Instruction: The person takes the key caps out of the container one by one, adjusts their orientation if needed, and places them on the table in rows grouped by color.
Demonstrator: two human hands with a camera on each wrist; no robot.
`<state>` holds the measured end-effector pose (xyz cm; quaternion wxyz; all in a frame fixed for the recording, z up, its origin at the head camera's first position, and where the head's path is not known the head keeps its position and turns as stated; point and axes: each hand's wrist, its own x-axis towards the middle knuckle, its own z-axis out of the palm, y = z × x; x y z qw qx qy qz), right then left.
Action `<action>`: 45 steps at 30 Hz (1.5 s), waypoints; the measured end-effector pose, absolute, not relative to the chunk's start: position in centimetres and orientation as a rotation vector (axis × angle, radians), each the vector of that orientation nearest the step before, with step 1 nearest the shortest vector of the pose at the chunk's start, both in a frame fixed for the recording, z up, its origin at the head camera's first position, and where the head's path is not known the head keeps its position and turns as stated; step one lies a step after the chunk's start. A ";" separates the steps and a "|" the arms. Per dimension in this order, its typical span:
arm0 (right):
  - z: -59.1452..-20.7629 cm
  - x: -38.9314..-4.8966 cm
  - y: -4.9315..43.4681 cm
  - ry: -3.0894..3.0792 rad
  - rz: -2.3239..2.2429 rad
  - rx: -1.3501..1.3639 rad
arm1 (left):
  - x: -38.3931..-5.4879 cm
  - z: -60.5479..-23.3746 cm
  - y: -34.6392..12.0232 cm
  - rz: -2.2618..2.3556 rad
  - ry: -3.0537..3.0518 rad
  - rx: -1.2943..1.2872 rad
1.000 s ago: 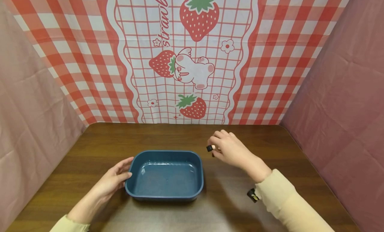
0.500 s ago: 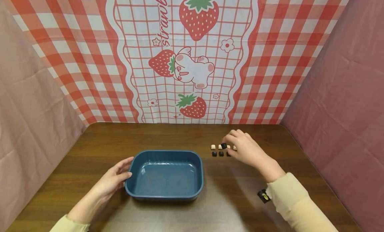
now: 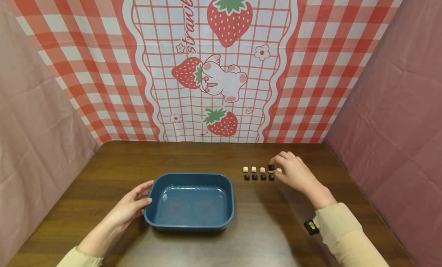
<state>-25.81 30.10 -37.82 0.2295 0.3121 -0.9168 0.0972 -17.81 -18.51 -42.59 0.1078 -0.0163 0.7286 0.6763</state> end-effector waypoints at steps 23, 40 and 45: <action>-42.5 -27.0 33.4 -2.717 0.370 0.668 | -17.8 -42.7 -18.6 1.984 2.138 -0.047; -44.0 -27.9 34.1 -2.856 0.357 0.600 | -17.9 -42.6 -18.7 1.979 2.138 -0.047; -44.3 -28.0 34.3 -2.867 0.372 0.601 | -17.9 -42.6 -18.6 1.970 2.141 -0.054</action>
